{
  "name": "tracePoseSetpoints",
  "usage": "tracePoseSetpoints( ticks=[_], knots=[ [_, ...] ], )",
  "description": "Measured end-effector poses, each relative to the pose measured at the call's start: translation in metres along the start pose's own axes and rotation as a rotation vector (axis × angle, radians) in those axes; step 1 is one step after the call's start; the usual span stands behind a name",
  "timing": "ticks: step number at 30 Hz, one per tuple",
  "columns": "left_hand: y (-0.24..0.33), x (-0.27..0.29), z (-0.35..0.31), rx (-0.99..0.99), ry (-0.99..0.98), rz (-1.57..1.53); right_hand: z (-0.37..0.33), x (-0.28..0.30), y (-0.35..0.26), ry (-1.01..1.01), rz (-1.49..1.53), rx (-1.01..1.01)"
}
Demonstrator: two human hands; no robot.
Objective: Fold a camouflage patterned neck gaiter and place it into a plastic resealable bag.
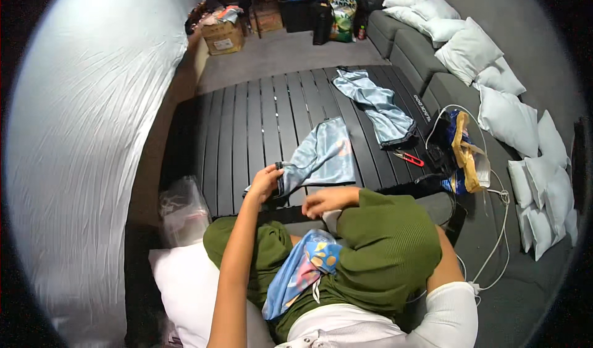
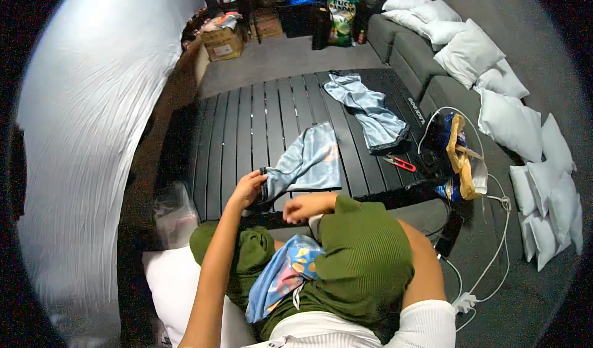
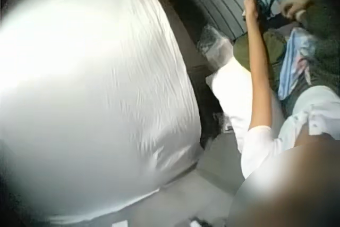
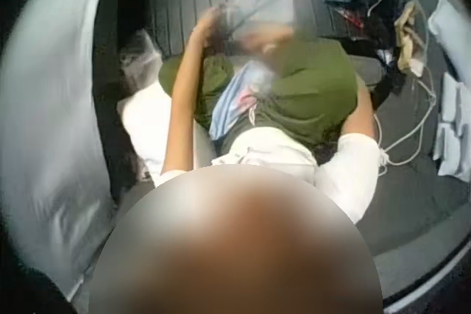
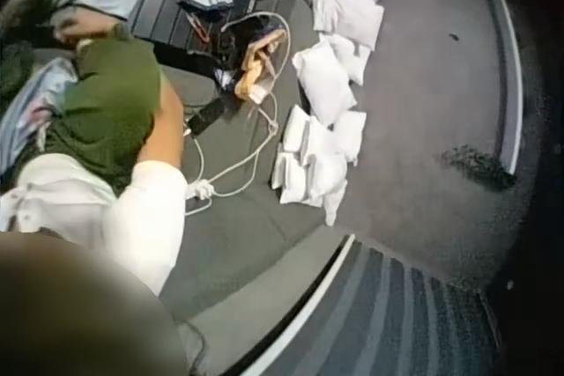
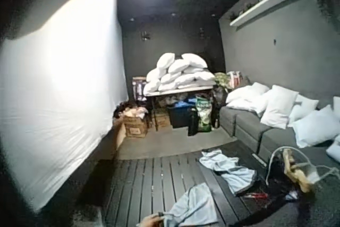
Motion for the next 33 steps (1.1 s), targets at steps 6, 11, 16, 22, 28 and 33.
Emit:
tracePoseSetpoints(
  ticks=[6, 11, 16, 22, 28, 33],
  knots=[
    [0.004, 0.047, 0.003, -0.057, 0.220, 0.089, -0.031, -0.119, -0.004, -0.843, -0.169, -0.158],
    [0.026, 0.037, 0.016, -0.021, 0.187, 0.294, -0.026, -0.141, -0.018, -0.940, -0.586, -0.189],
    [0.029, -0.001, 0.045, 0.074, 0.133, 0.506, -0.020, -0.145, 0.032, -1.004, -0.575, -0.305],
    [0.003, -0.029, 0.075, 0.154, -0.154, 0.363, -0.019, -0.159, 0.040, -1.138, -0.416, -0.244],
    [0.000, -0.018, 0.060, 0.252, -0.127, 0.090, -0.001, -0.110, -0.031, -0.939, -0.506, 0.006],
    [0.001, -0.028, 0.064, 0.204, -0.093, -0.200, -0.006, -0.009, -0.023, -0.320, -0.283, -0.119]
  ],
)
Point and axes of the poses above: each hand's wrist, its own z-axis towards the middle knuckle, its own x-axis out of the back of the hand, y = z × x, the point moved 10 cm from there along z, towards the middle knuckle, and after that the axes turned 5 degrees about -y, right-handed, at the moved point
